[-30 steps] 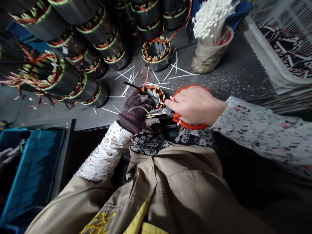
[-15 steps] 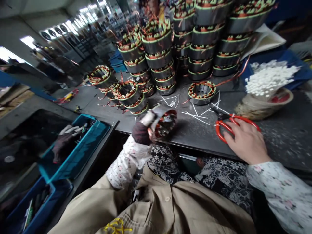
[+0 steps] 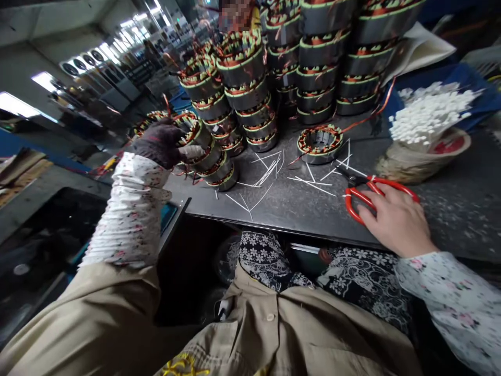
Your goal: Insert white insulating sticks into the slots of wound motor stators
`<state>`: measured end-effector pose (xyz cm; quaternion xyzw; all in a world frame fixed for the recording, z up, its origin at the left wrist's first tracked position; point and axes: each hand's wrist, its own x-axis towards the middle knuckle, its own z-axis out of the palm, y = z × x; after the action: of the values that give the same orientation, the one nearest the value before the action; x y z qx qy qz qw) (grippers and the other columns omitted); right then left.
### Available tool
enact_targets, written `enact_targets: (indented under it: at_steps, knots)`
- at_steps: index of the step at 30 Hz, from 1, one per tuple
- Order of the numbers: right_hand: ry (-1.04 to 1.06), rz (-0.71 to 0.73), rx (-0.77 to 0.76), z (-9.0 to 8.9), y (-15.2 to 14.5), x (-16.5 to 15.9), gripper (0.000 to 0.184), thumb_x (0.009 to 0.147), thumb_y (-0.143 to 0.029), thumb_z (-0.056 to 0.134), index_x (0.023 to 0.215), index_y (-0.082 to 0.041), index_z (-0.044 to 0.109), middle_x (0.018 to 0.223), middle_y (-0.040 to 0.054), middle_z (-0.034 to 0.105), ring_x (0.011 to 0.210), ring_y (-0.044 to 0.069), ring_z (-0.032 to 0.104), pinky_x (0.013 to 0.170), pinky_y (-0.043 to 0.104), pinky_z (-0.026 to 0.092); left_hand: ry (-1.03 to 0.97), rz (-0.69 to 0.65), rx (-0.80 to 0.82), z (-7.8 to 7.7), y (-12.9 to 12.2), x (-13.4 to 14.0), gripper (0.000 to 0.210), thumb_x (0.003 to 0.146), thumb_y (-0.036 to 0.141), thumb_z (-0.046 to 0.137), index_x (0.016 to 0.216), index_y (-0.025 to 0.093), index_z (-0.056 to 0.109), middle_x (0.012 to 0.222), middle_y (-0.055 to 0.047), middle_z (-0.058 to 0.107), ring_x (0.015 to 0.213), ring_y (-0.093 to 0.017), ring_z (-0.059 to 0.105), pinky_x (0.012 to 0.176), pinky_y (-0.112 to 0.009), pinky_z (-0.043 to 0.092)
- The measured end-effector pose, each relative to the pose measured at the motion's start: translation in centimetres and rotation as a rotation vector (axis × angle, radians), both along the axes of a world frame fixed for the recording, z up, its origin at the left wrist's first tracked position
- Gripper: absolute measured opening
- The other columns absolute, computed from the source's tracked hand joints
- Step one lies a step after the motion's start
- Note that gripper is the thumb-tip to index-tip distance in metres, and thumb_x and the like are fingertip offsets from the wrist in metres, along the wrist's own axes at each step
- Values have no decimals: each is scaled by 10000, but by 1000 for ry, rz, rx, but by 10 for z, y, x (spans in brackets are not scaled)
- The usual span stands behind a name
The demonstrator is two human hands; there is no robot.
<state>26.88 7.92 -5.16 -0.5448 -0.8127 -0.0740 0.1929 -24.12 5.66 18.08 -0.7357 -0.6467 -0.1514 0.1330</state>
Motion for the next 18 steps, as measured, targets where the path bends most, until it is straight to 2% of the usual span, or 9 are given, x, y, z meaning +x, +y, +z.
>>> enact_targets:
  at_steps: [3, 4, 5, 6, 8, 10, 12, 15, 18]
  knots:
    - [59, 12, 23, 4, -4, -3, 557, 973, -451, 365, 1135, -93, 760, 1368, 230, 658, 1201, 416, 639, 963, 560, 568, 120, 44, 172, -10, -11, 38, 526, 761, 650, 754, 1197, 360, 707, 1313, 11, 706, 1470, -373, 427, 1320, -708, 72]
    - [83, 18, 22, 5, -5, -4, 517, 967, -411, 387, 1134, -95, 760, 1377, 227, 655, 1213, 408, 629, 985, 558, 557, 99, 7, 277, -18, -11, 58, 602, 819, 585, 738, 1368, 374, 616, 1475, 25, 610, 1535, -340, 345, 1340, -665, 35]
    - [108, 17, 21, 7, -6, -5, 473, 955, -360, 407, 1131, -101, 762, 1379, 220, 657, 1212, 398, 624, 998, 556, 549, 73, -71, 334, -28, -7, 82, 644, 877, 532, 704, 1473, 356, 532, 1556, 7, 541, 1539, -305, 352, 1351, -621, 85]
    - [128, 10, 18, 8, -7, -5, 436, 937, -307, 425, 1125, -108, 764, 1371, 212, 666, 1195, 389, 625, 996, 554, 546, 31, -159, 275, -41, 0, 109, 659, 912, 493, 683, 1516, 310, 495, 1580, -33, 517, 1525, -290, 383, 1343, -581, 183]
    - [158, -16, 20, 9, -9, -6, 386, 891, -222, 465, 1099, -120, 773, 1336, 202, 691, 1127, 378, 634, 961, 547, 551, -84, -313, 30, -70, 25, 165, 615, 922, 460, 685, 1472, 220, 552, 1500, -96, 592, 1426, -275, 517, 1244, -482, 412]
    - [183, -44, 27, 10, -12, -5, 350, 851, -172, 507, 1064, -128, 781, 1302, 197, 710, 1069, 369, 635, 922, 534, 552, -198, -303, -227, -98, 60, 216, 557, 951, 374, 659, 1464, 180, 556, 1464, -126, 624, 1381, -268, 578, 1201, -451, 465]
    - [214, -77, 29, 10, -14, -5, 326, 827, -144, 539, 1043, -149, 784, 1279, 177, 720, 1055, 359, 627, 905, 528, 545, -261, -254, -303, -120, 94, 255, 593, 951, 329, 658, 1500, 156, 512, 1476, -142, 619, 1369, -273, 596, 1170, -438, 493]
    - [265, -130, 16, 11, -17, -7, 315, 815, -126, 553, 1027, -172, 781, 1248, 144, 730, 1073, 349, 616, 899, 525, 539, -196, -195, -372, -134, 128, 282, 571, 938, 377, 671, 1454, 157, 562, 1405, -147, 671, 1328, -298, 627, 1143, -444, 505]
    - [311, -148, -6, 11, -17, -9, 310, 808, -121, 562, 1020, -181, 780, 1238, 131, 734, 1080, 344, 609, 905, 529, 541, -85, -166, -457, -134, 134, 282, 537, 895, 540, 688, 1281, 167, 692, 1282, -152, 733, 1281, -343, 646, 1128, -486, 500]
